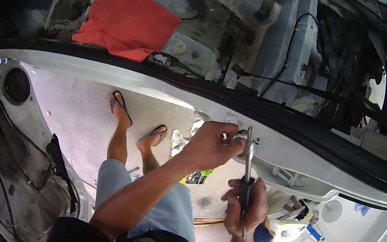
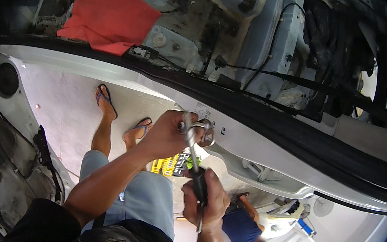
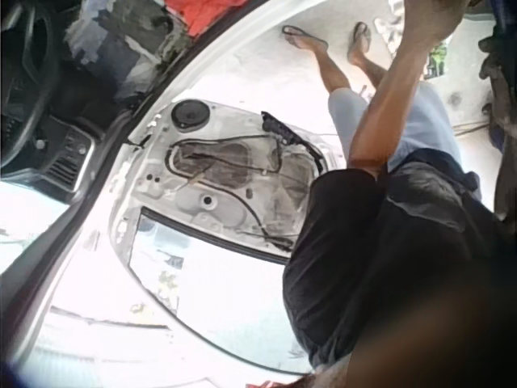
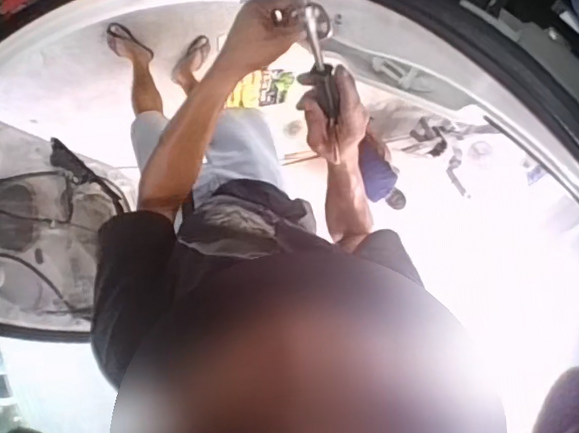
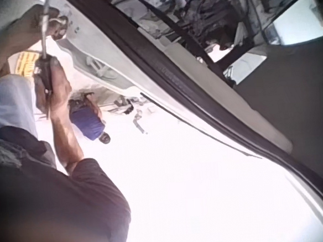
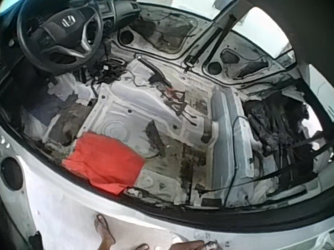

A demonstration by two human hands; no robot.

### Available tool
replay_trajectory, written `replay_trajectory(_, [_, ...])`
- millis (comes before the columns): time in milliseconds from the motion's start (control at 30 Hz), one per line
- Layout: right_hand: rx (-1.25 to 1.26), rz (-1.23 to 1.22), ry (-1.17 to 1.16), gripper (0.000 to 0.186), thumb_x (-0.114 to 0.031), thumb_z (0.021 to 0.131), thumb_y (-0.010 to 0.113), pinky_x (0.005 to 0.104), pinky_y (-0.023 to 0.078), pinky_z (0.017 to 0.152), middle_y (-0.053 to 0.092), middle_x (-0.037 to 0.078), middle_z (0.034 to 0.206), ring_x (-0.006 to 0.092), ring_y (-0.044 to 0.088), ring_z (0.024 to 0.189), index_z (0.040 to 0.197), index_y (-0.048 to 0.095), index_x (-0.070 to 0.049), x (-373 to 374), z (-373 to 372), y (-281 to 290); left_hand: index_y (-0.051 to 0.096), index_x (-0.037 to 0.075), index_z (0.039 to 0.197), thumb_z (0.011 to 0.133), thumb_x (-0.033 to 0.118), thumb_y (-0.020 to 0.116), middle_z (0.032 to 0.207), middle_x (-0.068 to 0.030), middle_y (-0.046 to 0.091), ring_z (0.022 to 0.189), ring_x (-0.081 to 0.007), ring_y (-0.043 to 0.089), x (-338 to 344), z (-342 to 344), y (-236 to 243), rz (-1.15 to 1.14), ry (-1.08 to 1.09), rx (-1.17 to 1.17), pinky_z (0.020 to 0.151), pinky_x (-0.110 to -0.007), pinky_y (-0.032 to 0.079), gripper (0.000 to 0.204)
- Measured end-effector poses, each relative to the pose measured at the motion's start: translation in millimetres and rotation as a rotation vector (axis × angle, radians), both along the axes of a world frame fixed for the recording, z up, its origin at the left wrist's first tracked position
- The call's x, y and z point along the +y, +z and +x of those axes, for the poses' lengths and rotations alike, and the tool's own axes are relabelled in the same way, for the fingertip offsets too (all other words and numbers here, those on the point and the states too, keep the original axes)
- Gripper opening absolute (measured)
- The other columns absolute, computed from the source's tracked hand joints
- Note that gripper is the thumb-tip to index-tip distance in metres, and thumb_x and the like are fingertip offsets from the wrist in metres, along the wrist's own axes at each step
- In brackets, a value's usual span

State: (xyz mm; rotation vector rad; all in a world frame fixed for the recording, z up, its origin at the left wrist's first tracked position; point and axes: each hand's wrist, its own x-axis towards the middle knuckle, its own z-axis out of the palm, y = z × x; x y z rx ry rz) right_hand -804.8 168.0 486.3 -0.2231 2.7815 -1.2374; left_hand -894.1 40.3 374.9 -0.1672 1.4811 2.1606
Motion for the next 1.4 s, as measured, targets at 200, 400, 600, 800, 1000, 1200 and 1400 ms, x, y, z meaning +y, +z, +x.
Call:
replay_trajectory(200, [-0.136,0.306,0.239,0.036,0.005,0.069,0.078,0.0282,0.050,0.054,0.056,0.009,0.085,0.0187,0.063,0.067,0.100,0.077,-0.013,-6,-29,46,0.063,0.000,0.083,0.089,0.023,0.060,0.061,-0.0110,0.053,0.054,-0.0155,0.048,19,7,-2,-0.041,0.165,-0.059,0.055,-0.035,0.041,0.024])
replay_trajectory(400, [0.283,0.390,0.227,0.041,-0.020,0.063,0.093,0.0313,0.041,0.051,0.056,0.007,0.080,0.0192,0.051,0.063,0.097,0.073,-0.012,-7,-21,0,0.067,0.000,0.088,0.091,0.034,0.056,0.063,-0.0107,0.055,0.057,-0.0154,0.048,-31,37,5,0.030,-0.042,-0.246,0.057,-0.034,0.041,0.035])
replay_trajectory(600, [0.134,0.162,-0.102,0.046,-0.023,0.064,0.093,0.0304,0.042,0.053,0.058,0.006,0.082,0.0180,0.051,0.063,0.098,0.066,-0.008,-29,39,-53,0.061,-0.003,0.082,0.091,0.029,0.053,0.065,-0.0129,0.055,0.059,-0.0213,0.052,-87,77,33,0.080,-0.140,-0.464,0.061,-0.035,0.043,0.035])
replay_trajectory(800, [-0.214,-0.602,-0.747,0.022,-0.008,0.093,0.067,0.0219,0.045,0.064,0.063,0.003,0.098,0.0073,0.057,0.077,0.114,0.061,-0.002,-100,88,-100,0.066,-0.001,0.086,0.094,0.026,0.053,0.065,-0.0126,0.060,0.059,-0.0221,0.058,-90,85,39,-0.329,-0.300,-0.084,0.059,-0.037,0.045,0.032])
replay_trajectory(1000, [-0.325,-0.711,-0.995,0.007,-0.016,0.099,0.062,0.0212,0.026,0.047,0.051,-0.007,0.071,0.0012,0.036,0.054,0.095,0.060,-0.010,-105,78,-114,0.059,0.000,0.103,0.097,0.025,0.050,0.084,-0.0179,0.065,0.068,-0.0300,0.064,-104,81,28,-0.555,-0.183,0.127,0.060,-0.039,0.049,0.028])
replay_trajectory(1200, [-0.307,-0.736,-1.041,0.007,-0.016,0.098,0.065,0.0203,0.023,0.045,0.054,-0.007,0.071,0.0000,0.032,0.051,0.097,0.063,-0.009,-85,80,-127,0.055,0.002,0.105,0.099,0.016,0.044,0.078,0.0010,0.047,0.065,-0.0063,0.038,-102,74,24,0.102,-0.081,-0.348,0.060,-0.021,0.033,0.019])
replay_trajectory(1400, [-0.350,-0.590,-0.886,0.008,-0.011,0.098,0.063,0.0205,0.028,0.048,0.053,-0.006,0.070,0.0010,0.038,0.055,0.091,0.062,-0.006,-76,87,-119,0.062,0.000,0.111,0.104,0.027,0.048,0.087,-0.0005,0.047,0.068,-0.0072,0.034,-85,65,12,0.435,-0.094,-0.488,0.066,-0.020,0.032,0.031])
